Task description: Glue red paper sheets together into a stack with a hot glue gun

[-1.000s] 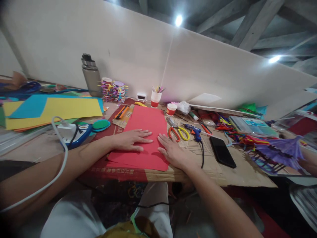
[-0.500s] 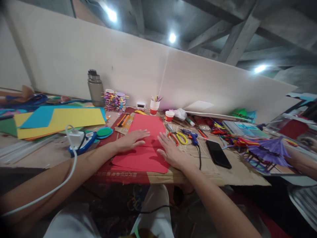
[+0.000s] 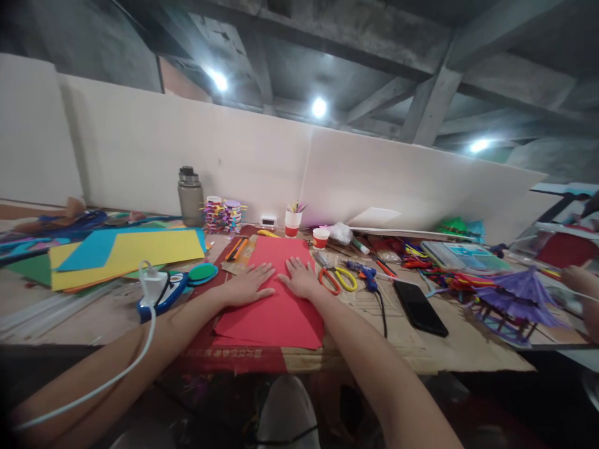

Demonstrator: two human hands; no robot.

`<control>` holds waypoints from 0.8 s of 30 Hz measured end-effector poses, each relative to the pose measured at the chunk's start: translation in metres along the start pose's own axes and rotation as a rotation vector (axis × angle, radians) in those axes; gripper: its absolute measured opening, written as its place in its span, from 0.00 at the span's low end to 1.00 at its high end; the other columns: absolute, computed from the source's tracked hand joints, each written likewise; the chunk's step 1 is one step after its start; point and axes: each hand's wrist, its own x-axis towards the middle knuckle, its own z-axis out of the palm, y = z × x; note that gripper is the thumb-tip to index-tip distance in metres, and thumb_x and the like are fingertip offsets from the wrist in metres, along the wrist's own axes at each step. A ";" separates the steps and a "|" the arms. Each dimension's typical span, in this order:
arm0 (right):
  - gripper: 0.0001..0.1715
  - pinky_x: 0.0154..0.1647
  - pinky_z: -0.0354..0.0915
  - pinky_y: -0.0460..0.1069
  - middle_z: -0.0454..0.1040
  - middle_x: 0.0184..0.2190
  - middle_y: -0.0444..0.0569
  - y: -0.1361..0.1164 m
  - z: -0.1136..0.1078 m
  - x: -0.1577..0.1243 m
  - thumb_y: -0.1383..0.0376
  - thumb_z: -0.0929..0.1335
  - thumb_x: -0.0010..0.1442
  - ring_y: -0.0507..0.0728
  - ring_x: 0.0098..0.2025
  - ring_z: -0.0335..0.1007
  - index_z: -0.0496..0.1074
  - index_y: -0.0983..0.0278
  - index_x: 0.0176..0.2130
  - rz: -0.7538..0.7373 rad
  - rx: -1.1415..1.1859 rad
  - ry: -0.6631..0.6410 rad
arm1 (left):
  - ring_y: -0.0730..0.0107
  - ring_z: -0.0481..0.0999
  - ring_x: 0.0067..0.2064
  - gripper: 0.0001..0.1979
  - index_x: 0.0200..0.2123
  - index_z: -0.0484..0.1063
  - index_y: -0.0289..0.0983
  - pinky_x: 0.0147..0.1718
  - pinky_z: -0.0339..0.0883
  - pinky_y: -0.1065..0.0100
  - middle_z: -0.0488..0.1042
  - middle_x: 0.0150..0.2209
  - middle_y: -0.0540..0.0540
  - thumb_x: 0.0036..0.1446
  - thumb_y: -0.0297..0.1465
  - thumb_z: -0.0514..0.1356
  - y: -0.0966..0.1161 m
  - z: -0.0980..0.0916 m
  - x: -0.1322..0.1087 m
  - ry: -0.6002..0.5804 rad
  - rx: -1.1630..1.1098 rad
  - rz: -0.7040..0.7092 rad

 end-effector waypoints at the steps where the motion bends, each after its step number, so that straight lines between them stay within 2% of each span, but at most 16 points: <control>1: 0.42 0.65 0.38 0.63 0.43 0.68 0.57 0.000 0.001 -0.001 0.46 0.51 0.65 0.63 0.69 0.34 0.48 0.70 0.67 -0.008 0.002 0.001 | 0.53 0.45 0.68 0.39 0.66 0.50 0.30 0.63 0.41 0.51 0.47 0.67 0.34 0.61 0.53 0.43 0.000 0.000 0.000 -0.004 -0.002 -0.003; 7: 0.42 0.65 0.38 0.62 0.44 0.68 0.56 -0.001 -0.003 -0.003 0.45 0.50 0.65 0.62 0.69 0.34 0.49 0.68 0.67 -0.015 0.023 0.023 | 0.54 0.48 0.67 0.41 0.66 0.49 0.30 0.63 0.43 0.54 0.48 0.67 0.34 0.60 0.53 0.47 0.000 -0.007 -0.003 0.000 -0.047 -0.037; 10: 0.42 0.65 0.38 0.63 0.44 0.68 0.56 -0.002 -0.003 -0.003 0.45 0.50 0.65 0.62 0.69 0.35 0.49 0.68 0.67 -0.013 0.024 0.029 | 0.55 0.50 0.67 0.39 0.65 0.52 0.32 0.63 0.45 0.56 0.51 0.66 0.35 0.60 0.53 0.46 -0.002 -0.010 -0.002 0.130 -0.070 -0.052; 13: 0.43 0.65 0.38 0.63 0.44 0.68 0.57 -0.002 -0.002 -0.003 0.44 0.50 0.65 0.62 0.69 0.35 0.49 0.68 0.67 -0.016 0.025 0.031 | 0.58 0.47 0.68 0.38 0.65 0.52 0.30 0.64 0.43 0.57 0.50 0.67 0.35 0.62 0.52 0.42 -0.003 -0.010 0.003 0.256 -0.051 -0.081; 14: 0.43 0.65 0.38 0.63 0.44 0.68 0.56 -0.002 -0.002 -0.003 0.44 0.49 0.64 0.62 0.69 0.35 0.49 0.68 0.67 -0.016 0.027 0.032 | 0.57 0.46 0.68 0.38 0.65 0.51 0.29 0.64 0.42 0.57 0.49 0.67 0.35 0.62 0.52 0.42 -0.002 -0.008 0.004 0.245 -0.038 -0.082; 19: 0.45 0.65 0.35 0.63 0.43 0.68 0.55 0.000 -0.002 0.001 0.42 0.49 0.64 0.62 0.69 0.35 0.48 0.68 0.67 -0.006 0.050 0.020 | 0.53 0.47 0.68 0.39 0.65 0.52 0.31 0.63 0.41 0.52 0.49 0.66 0.34 0.61 0.53 0.43 0.000 -0.001 0.012 0.042 0.047 -0.077; 24: 0.42 0.65 0.33 0.62 0.39 0.69 0.53 0.004 -0.008 0.005 0.44 0.47 0.65 0.60 0.70 0.30 0.44 0.65 0.68 0.064 0.158 -0.021 | 0.54 0.47 0.68 0.39 0.66 0.50 0.32 0.63 0.41 0.52 0.48 0.67 0.35 0.61 0.53 0.41 0.000 -0.001 0.013 0.022 0.072 -0.075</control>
